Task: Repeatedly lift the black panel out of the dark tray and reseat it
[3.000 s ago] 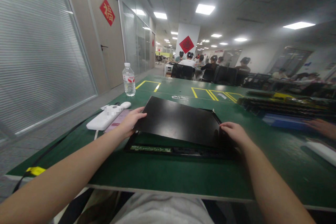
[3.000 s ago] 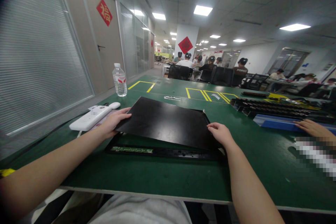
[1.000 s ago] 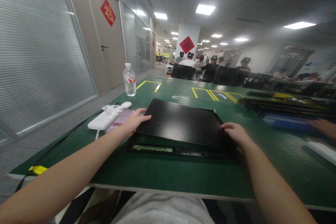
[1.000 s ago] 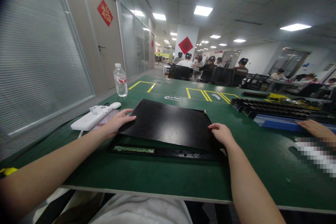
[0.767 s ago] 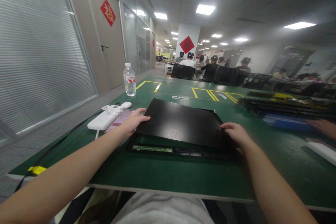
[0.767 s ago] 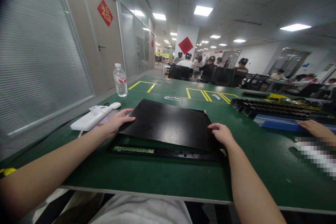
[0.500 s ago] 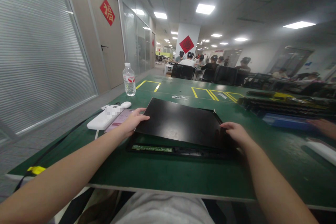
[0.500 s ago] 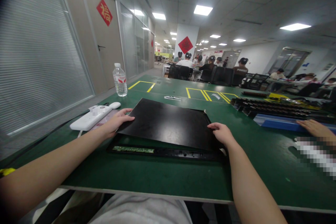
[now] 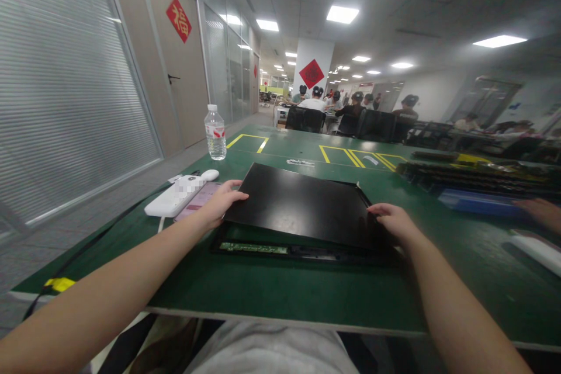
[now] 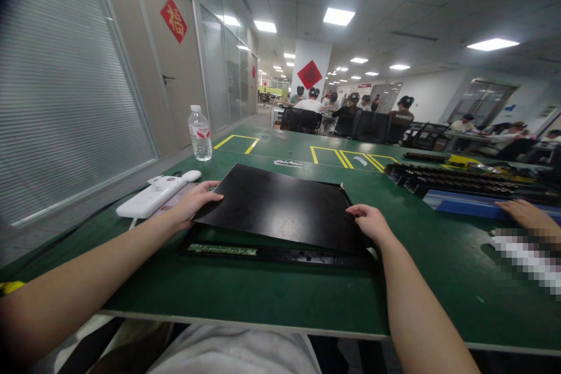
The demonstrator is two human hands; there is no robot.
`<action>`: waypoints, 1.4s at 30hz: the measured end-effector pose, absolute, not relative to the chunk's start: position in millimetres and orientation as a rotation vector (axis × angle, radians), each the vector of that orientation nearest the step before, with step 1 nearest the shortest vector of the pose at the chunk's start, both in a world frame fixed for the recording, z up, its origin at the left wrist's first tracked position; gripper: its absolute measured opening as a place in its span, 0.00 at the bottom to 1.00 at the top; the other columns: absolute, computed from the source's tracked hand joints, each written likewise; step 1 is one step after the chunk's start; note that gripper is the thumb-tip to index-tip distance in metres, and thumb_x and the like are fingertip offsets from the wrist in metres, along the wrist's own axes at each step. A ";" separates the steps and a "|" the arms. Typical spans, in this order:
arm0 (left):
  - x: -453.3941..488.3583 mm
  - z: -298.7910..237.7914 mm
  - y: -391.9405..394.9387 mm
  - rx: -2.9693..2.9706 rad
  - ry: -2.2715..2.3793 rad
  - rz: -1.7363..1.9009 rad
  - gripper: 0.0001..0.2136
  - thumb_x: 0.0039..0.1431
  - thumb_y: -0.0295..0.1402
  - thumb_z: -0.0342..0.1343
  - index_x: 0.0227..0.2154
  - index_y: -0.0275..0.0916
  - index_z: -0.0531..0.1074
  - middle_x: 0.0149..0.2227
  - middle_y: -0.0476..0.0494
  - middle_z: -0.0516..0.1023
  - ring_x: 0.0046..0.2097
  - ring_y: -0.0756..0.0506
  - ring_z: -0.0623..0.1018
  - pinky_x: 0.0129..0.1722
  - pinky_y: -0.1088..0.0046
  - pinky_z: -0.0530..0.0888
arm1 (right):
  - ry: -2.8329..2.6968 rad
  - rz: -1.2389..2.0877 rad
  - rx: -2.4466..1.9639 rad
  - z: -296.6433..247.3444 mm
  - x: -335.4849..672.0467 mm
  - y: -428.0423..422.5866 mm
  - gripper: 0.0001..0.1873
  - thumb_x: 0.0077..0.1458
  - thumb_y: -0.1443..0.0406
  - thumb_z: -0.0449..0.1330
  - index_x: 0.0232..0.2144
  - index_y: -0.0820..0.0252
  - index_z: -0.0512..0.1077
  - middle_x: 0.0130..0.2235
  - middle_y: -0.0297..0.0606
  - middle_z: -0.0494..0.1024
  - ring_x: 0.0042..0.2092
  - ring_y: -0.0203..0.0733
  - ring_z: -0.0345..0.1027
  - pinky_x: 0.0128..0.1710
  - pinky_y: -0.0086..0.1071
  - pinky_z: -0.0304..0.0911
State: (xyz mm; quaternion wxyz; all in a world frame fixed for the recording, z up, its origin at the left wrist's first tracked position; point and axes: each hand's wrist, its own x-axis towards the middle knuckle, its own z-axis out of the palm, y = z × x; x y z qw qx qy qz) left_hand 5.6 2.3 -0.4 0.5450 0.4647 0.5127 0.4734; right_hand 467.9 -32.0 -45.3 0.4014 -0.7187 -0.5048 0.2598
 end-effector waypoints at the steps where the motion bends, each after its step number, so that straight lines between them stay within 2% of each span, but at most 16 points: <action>1: 5.8 -0.1 2.0 1.102 1.217 1.124 0.25 0.40 0.27 0.65 0.45 0.41 0.69 0.30 0.47 0.80 0.28 0.44 0.79 0.26 0.72 0.73 | -1.278 0.657 -1.824 -45.2 468.1 -32.1 0.21 0.35 0.77 0.54 0.32 0.58 0.78 0.38 0.40 0.82 0.39 0.43 0.76 0.40 0.32 0.69; 6: 6.7 1.4 0.3 1.101 1.214 1.123 0.24 0.41 0.27 0.64 0.45 0.40 0.69 0.29 0.47 0.80 0.27 0.44 0.79 0.25 0.72 0.73 | -1.250 0.663 -1.850 -42.7 465.5 -33.7 0.22 0.35 0.76 0.53 0.33 0.58 0.78 0.38 0.40 0.83 0.39 0.44 0.76 0.39 0.32 0.69; 15: 8.6 -0.6 -3.5 1.145 1.181 1.095 0.22 0.45 0.24 0.63 0.44 0.39 0.66 0.30 0.47 0.80 0.28 0.44 0.81 0.30 0.69 0.76 | -1.267 0.600 -1.871 -32.8 457.8 -37.7 0.18 0.38 0.76 0.54 0.30 0.58 0.78 0.38 0.40 0.83 0.42 0.43 0.76 0.45 0.33 0.67; 23: 9.0 0.0 -4.8 1.206 1.223 1.063 0.21 0.45 0.26 0.63 0.43 0.40 0.66 0.29 0.48 0.80 0.28 0.44 0.80 0.30 0.68 0.76 | -1.287 0.580 -1.894 -35.0 461.3 -35.1 0.19 0.36 0.75 0.55 0.30 0.58 0.79 0.36 0.39 0.83 0.39 0.43 0.76 0.42 0.32 0.68; 25: 6.9 -2.3 -1.9 1.239 1.211 1.068 0.21 0.44 0.29 0.63 0.43 0.40 0.66 0.32 0.47 0.81 0.31 0.42 0.81 0.33 0.66 0.76 | -1.257 0.595 -1.894 -35.2 461.2 -34.9 0.18 0.36 0.75 0.55 0.30 0.58 0.78 0.35 0.38 0.82 0.38 0.42 0.76 0.41 0.31 0.68; 27: 3.6 -5.3 2.2 1.316 1.198 1.089 0.21 0.42 0.32 0.64 0.42 0.40 0.67 0.38 0.44 0.81 0.39 0.40 0.82 0.39 0.63 0.77 | -1.226 0.620 -1.892 -35.3 460.9 -34.9 0.18 0.36 0.76 0.55 0.30 0.58 0.78 0.34 0.38 0.82 0.37 0.42 0.76 0.40 0.31 0.68; 29: -0.2 -8.0 6.7 1.467 1.263 1.099 0.20 0.41 0.35 0.64 0.40 0.39 0.70 0.43 0.41 0.81 0.46 0.38 0.80 0.45 0.62 0.75 | -1.213 0.638 -1.886 -35.2 460.6 -35.1 0.18 0.36 0.76 0.55 0.30 0.58 0.78 0.34 0.38 0.82 0.37 0.42 0.76 0.40 0.32 0.68; 31: -3.9 -9.6 10.7 1.644 1.386 1.058 0.19 0.42 0.38 0.63 0.39 0.39 0.73 0.45 0.41 0.80 0.49 0.36 0.78 0.50 0.60 0.73 | -1.204 0.648 -1.884 -34.8 460.3 -35.4 0.18 0.36 0.76 0.54 0.29 0.57 0.78 0.34 0.38 0.82 0.37 0.43 0.76 0.41 0.32 0.68; 36: -9.7 -12.4 17.9 2.071 1.614 0.905 0.14 0.47 0.45 0.59 0.30 0.39 0.77 0.47 0.38 0.78 0.55 0.33 0.73 0.56 0.59 0.68 | -1.221 0.626 -1.893 -31.9 458.3 -37.2 0.18 0.38 0.76 0.54 0.30 0.58 0.78 0.36 0.39 0.82 0.40 0.44 0.76 0.44 0.33 0.67; 42: -13.3 -20.3 24.8 2.231 1.646 0.750 0.15 0.50 0.42 0.55 0.34 0.37 0.78 0.52 0.34 0.76 0.55 0.33 0.73 0.57 0.59 0.69 | -1.233 0.621 -1.890 -29.6 455.7 -39.4 0.19 0.37 0.76 0.54 0.29 0.57 0.78 0.38 0.39 0.83 0.42 0.43 0.76 0.46 0.33 0.66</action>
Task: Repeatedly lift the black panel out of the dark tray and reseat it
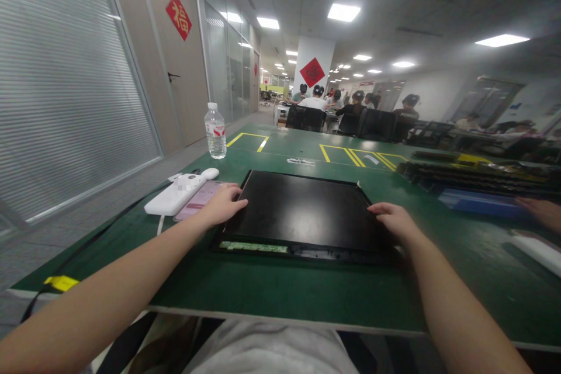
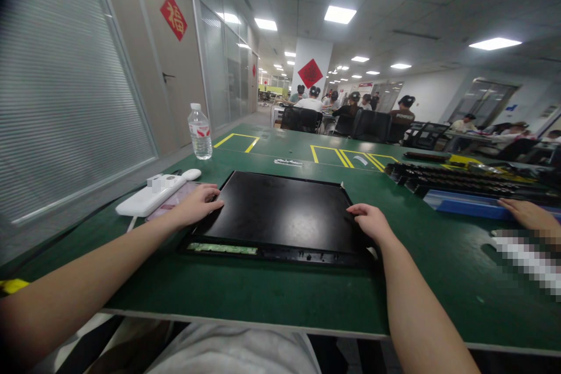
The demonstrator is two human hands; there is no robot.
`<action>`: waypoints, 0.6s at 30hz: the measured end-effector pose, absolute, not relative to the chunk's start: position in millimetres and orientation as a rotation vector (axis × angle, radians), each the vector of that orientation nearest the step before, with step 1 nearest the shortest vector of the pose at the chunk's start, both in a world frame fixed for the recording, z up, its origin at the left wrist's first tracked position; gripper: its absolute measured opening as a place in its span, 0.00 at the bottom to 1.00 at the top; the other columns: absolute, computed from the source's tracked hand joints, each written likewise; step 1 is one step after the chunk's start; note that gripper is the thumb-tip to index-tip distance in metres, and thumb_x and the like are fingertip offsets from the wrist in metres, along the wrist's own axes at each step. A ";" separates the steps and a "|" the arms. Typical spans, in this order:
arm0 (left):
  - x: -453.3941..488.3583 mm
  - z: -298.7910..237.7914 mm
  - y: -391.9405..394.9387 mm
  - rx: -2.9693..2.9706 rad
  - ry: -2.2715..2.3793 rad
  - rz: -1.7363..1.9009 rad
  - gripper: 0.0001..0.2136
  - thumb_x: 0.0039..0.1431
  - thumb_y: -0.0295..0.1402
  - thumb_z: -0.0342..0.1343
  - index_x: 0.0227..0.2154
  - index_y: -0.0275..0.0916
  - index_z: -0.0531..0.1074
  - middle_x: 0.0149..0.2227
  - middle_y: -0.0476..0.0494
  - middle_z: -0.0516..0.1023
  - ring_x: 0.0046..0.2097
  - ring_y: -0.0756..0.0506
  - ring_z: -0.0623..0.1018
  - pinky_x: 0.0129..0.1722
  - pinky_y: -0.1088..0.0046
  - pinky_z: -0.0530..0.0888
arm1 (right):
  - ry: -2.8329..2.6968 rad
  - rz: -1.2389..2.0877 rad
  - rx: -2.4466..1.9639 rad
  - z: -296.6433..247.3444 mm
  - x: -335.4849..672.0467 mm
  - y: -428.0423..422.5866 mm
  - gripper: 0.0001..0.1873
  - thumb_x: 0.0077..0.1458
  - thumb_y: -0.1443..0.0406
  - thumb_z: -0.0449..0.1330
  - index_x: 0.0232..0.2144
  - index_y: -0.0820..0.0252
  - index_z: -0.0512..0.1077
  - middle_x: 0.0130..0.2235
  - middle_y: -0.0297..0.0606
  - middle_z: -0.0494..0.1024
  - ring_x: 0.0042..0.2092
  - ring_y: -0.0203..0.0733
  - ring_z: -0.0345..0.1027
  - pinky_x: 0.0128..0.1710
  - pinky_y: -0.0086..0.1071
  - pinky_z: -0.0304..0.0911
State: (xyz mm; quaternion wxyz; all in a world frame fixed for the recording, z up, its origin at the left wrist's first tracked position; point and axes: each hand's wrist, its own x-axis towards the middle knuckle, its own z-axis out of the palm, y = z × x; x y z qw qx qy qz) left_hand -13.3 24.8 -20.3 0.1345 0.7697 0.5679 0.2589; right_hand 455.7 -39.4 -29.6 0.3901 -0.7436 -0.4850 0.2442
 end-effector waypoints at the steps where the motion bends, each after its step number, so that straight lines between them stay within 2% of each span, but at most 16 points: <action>1: -13.8 -21.4 25.4 2.238 1.650 0.745 0.15 0.50 0.42 0.55 0.34 0.38 0.79 0.52 0.34 0.76 0.56 0.33 0.73 0.57 0.58 0.69 | -1.225 0.625 -1.883 -29.9 456.0 -39.2 0.19 0.37 0.77 0.54 0.30 0.57 0.78 0.38 0.39 0.83 0.42 0.43 0.76 0.46 0.32 0.66; 9: -15.1 -28.2 28.2 2.256 1.668 0.697 0.18 0.51 0.42 0.55 0.40 0.36 0.78 0.56 0.32 0.74 0.59 0.33 0.71 0.61 0.57 0.64 | -1.157 0.663 -1.812 -34.5 462.1 -35.7 0.19 0.35 0.76 0.55 0.29 0.58 0.78 0.38 0.41 0.83 0.42 0.44 0.76 0.43 0.33 0.67; 13: -14.9 -30.9 29.9 2.258 1.670 0.683 0.20 0.50 0.43 0.55 0.41 0.33 0.77 0.57 0.28 0.73 0.60 0.32 0.70 0.62 0.58 0.63 | -1.153 0.667 -1.798 -35.9 463.1 -35.2 0.18 0.35 0.76 0.55 0.29 0.57 0.78 0.37 0.40 0.83 0.42 0.44 0.76 0.43 0.33 0.67; 18: -16.0 -32.8 30.6 2.257 1.674 0.686 0.21 0.50 0.44 0.55 0.41 0.34 0.77 0.57 0.29 0.72 0.61 0.32 0.69 0.63 0.58 0.62 | -1.163 0.647 -1.802 -37.0 464.8 -34.6 0.17 0.35 0.75 0.56 0.28 0.57 0.78 0.36 0.40 0.83 0.42 0.45 0.76 0.43 0.34 0.68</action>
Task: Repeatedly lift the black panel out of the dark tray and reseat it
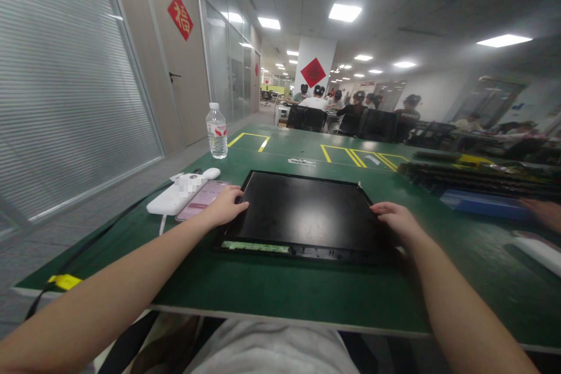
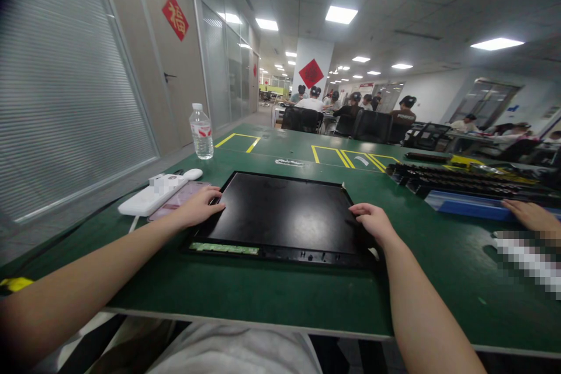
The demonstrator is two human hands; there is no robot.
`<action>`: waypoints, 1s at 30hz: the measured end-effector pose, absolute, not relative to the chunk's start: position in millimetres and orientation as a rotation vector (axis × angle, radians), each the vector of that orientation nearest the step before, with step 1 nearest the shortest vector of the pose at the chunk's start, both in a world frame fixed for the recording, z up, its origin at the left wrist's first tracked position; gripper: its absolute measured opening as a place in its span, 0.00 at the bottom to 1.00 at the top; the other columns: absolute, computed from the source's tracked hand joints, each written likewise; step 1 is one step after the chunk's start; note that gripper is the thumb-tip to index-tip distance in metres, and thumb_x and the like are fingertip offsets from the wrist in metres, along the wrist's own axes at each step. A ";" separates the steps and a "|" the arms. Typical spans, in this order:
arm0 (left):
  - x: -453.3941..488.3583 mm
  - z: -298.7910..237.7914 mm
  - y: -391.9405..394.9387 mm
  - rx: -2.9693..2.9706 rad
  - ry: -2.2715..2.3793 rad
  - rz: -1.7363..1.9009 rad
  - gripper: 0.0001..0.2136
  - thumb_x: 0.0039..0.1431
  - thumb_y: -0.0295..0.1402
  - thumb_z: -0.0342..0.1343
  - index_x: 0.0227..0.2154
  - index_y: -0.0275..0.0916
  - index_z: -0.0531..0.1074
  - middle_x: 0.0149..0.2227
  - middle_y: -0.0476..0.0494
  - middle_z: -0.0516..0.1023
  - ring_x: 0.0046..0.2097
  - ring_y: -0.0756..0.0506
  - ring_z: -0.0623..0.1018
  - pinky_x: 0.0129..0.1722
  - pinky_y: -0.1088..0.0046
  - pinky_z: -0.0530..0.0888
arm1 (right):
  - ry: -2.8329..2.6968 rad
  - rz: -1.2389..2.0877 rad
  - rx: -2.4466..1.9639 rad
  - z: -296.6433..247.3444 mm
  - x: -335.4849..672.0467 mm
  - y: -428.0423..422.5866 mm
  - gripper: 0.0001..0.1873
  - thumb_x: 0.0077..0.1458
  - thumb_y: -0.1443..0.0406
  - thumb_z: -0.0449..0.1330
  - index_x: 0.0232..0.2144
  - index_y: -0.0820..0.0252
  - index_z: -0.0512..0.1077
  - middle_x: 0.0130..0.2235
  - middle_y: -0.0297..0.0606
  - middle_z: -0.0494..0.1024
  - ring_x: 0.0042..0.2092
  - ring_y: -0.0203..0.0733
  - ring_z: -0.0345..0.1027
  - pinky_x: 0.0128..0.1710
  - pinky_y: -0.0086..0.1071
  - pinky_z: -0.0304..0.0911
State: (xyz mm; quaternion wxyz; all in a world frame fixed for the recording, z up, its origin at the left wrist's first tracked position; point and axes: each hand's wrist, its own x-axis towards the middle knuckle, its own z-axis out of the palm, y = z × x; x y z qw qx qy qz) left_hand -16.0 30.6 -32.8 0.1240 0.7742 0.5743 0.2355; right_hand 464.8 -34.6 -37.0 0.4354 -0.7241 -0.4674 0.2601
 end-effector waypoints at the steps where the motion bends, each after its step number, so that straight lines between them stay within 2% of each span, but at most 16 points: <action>1: -16.2 -33.1 30.8 2.262 1.672 0.686 0.21 0.50 0.44 0.54 0.41 0.34 0.77 0.57 0.29 0.72 0.61 0.32 0.69 0.63 0.58 0.62 | -1.172 0.638 -1.807 -36.9 465.2 -34.6 0.17 0.35 0.75 0.56 0.28 0.57 0.78 0.36 0.40 0.83 0.42 0.45 0.76 0.43 0.34 0.68; 7: -16.5 -34.9 32.3 2.287 1.644 0.671 0.21 0.49 0.44 0.54 0.40 0.34 0.76 0.56 0.28 0.72 0.60 0.33 0.69 0.62 0.59 0.63 | -1.195 0.618 -1.825 -35.3 464.8 -35.5 0.16 0.36 0.74 0.58 0.29 0.57 0.78 0.36 0.41 0.83 0.43 0.47 0.76 0.45 0.35 0.68; 12: -17.8 -33.3 30.9 2.304 1.625 0.672 0.19 0.50 0.45 0.54 0.39 0.37 0.76 0.55 0.31 0.73 0.60 0.34 0.70 0.62 0.59 0.63 | -1.220 0.610 -1.839 -34.7 463.6 -36.1 0.16 0.37 0.73 0.57 0.29 0.57 0.79 0.37 0.42 0.83 0.44 0.48 0.76 0.46 0.37 0.68; 20: -17.6 -29.1 27.7 2.321 1.605 0.633 0.20 0.52 0.45 0.54 0.39 0.34 0.77 0.56 0.28 0.72 0.59 0.32 0.70 0.62 0.58 0.64 | -1.304 0.558 -1.855 -36.4 463.6 -35.1 0.16 0.37 0.73 0.58 0.31 0.56 0.79 0.36 0.41 0.83 0.43 0.48 0.76 0.44 0.36 0.68; 23: -13.9 -26.8 23.4 2.324 1.611 0.613 0.26 0.53 0.44 0.53 0.50 0.30 0.73 0.59 0.26 0.68 0.61 0.32 0.68 0.63 0.58 0.62 | -1.290 0.570 -1.869 -35.6 462.0 -35.4 0.17 0.36 0.73 0.57 0.30 0.56 0.79 0.36 0.40 0.83 0.42 0.47 0.76 0.43 0.35 0.68; 26: -10.2 -23.7 16.4 2.350 1.574 0.628 0.34 0.55 0.44 0.52 0.62 0.28 0.61 0.63 0.26 0.62 0.64 0.34 0.64 0.64 0.57 0.60 | -1.261 0.576 -1.900 -34.0 459.6 -36.3 0.17 0.36 0.74 0.55 0.29 0.57 0.78 0.36 0.39 0.83 0.39 0.45 0.76 0.42 0.34 0.67; 28: -9.6 -21.0 11.5 2.404 1.535 0.581 0.36 0.55 0.47 0.53 0.62 0.29 0.61 0.65 0.24 0.59 0.66 0.31 0.61 0.64 0.54 0.59 | -1.269 0.565 -1.927 -32.9 457.8 -37.2 0.18 0.36 0.74 0.55 0.29 0.57 0.78 0.36 0.38 0.82 0.38 0.43 0.75 0.40 0.32 0.67; 30: -10.9 -17.7 7.2 2.511 1.444 0.519 0.34 0.54 0.48 0.56 0.60 0.33 0.66 0.66 0.25 0.58 0.67 0.30 0.59 0.64 0.52 0.57 | -1.294 0.545 -1.956 -31.8 456.0 -38.2 0.18 0.37 0.74 0.55 0.30 0.57 0.79 0.35 0.38 0.82 0.37 0.42 0.75 0.38 0.31 0.66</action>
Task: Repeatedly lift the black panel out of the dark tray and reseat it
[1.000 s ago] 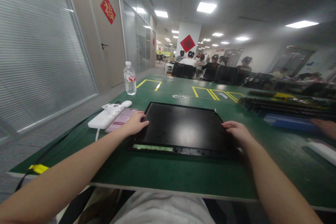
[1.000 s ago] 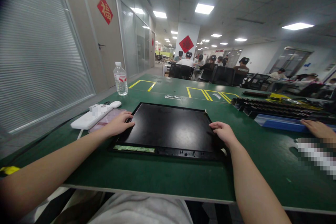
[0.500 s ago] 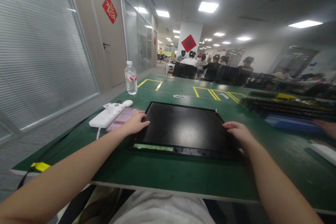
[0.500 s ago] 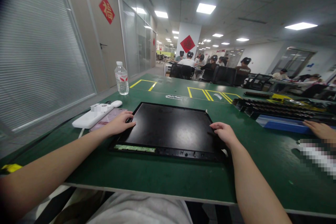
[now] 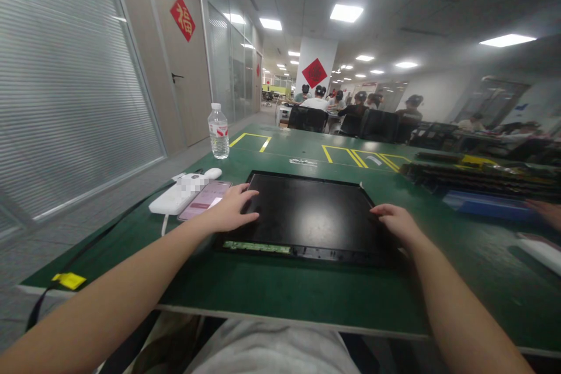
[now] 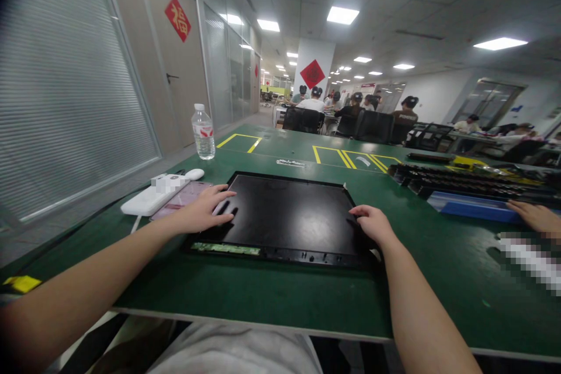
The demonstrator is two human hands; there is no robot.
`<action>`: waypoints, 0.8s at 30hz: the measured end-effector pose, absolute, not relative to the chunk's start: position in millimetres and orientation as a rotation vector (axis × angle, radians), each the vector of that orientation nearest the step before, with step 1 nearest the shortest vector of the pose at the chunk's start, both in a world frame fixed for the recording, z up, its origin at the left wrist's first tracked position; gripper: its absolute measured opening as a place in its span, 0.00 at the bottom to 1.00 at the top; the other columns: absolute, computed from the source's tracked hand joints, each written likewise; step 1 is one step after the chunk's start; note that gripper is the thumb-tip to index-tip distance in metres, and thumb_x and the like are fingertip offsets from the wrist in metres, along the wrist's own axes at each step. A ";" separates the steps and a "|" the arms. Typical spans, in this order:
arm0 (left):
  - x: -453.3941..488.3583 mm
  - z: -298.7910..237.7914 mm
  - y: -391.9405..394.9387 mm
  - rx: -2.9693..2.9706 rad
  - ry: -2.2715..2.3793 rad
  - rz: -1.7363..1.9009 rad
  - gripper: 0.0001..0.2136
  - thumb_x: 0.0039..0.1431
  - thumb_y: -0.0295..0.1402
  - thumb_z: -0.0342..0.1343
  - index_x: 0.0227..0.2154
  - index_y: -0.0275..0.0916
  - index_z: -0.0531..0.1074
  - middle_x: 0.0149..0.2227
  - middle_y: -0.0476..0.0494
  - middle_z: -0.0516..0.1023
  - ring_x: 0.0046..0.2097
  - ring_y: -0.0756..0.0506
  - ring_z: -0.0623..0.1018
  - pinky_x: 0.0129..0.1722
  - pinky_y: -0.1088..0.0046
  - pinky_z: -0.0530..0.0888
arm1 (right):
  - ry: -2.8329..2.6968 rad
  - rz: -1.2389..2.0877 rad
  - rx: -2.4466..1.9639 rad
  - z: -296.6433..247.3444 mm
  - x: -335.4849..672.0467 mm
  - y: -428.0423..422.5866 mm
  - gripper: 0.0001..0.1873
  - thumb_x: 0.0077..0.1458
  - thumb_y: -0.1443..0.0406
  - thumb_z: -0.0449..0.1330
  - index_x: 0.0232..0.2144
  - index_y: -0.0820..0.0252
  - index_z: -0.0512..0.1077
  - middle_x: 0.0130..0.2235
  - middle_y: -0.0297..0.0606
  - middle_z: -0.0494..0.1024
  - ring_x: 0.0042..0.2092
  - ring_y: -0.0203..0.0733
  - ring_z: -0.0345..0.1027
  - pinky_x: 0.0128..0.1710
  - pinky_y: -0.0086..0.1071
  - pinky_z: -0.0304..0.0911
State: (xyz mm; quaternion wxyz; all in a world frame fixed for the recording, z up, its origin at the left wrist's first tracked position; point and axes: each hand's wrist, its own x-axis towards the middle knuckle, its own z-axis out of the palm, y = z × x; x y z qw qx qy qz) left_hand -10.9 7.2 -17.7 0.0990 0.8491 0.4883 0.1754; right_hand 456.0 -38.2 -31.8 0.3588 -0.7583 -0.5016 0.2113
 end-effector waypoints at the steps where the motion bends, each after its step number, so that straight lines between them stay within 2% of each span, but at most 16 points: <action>1: -12.1 -15.9 5.3 2.552 1.372 0.484 0.33 0.53 0.48 0.57 0.59 0.35 0.67 0.66 0.27 0.58 0.67 0.30 0.59 0.64 0.52 0.57 | -1.306 0.529 -1.969 -31.2 455.2 -38.7 0.18 0.37 0.74 0.55 0.30 0.57 0.79 0.34 0.37 0.82 0.36 0.42 0.75 0.37 0.31 0.66; 5: -17.4 -8.3 -0.4 2.558 1.135 0.386 0.31 0.51 0.49 0.61 0.57 0.43 0.70 0.66 0.33 0.62 0.65 0.32 0.64 0.62 0.55 0.62 | -1.342 0.435 -2.001 -28.6 453.4 -39.9 0.14 0.41 0.72 0.57 0.29 0.55 0.79 0.32 0.37 0.82 0.35 0.42 0.74 0.36 0.31 0.66; 9: -20.3 -2.9 -4.3 2.528 1.104 0.333 0.34 0.48 0.48 0.65 0.59 0.44 0.69 0.67 0.34 0.60 0.66 0.33 0.63 0.62 0.56 0.62 | -1.385 0.341 -1.977 -28.8 456.5 -39.0 0.12 0.44 0.69 0.58 0.31 0.54 0.80 0.35 0.36 0.82 0.38 0.44 0.74 0.42 0.34 0.66; 13: -22.8 0.3 -5.6 2.521 1.041 0.332 0.35 0.46 0.47 0.67 0.59 0.46 0.68 0.66 0.37 0.61 0.65 0.33 0.64 0.62 0.58 0.64 | -1.432 0.405 -1.865 -33.9 459.1 -37.3 0.15 0.46 0.66 0.60 0.38 0.54 0.80 0.43 0.37 0.82 0.43 0.45 0.75 0.50 0.37 0.65; 16: -24.0 3.1 -5.5 2.512 0.968 0.337 0.35 0.46 0.43 0.67 0.59 0.46 0.69 0.66 0.38 0.63 0.64 0.34 0.66 0.62 0.60 0.63 | -1.545 0.480 -1.772 -37.5 457.9 -36.9 0.18 0.45 0.66 0.61 0.41 0.53 0.80 0.49 0.36 0.80 0.51 0.47 0.72 0.57 0.38 0.59; 18: -23.7 5.6 -5.8 2.506 0.916 0.340 0.34 0.45 0.40 0.67 0.59 0.45 0.68 0.65 0.38 0.63 0.64 0.35 0.66 0.63 0.60 0.62 | -1.602 0.499 -1.779 -38.1 456.2 -37.1 0.18 0.45 0.67 0.61 0.41 0.53 0.81 0.49 0.36 0.80 0.53 0.48 0.71 0.60 0.40 0.57; 24: -19.7 11.0 -8.5 2.497 0.798 0.384 0.31 0.46 0.36 0.67 0.56 0.46 0.71 0.64 0.40 0.66 0.63 0.36 0.67 0.63 0.58 0.62 | -1.572 0.490 -1.808 -34.8 451.2 -38.4 0.14 0.46 0.68 0.62 0.36 0.53 0.82 0.46 0.37 0.82 0.51 0.48 0.72 0.58 0.40 0.59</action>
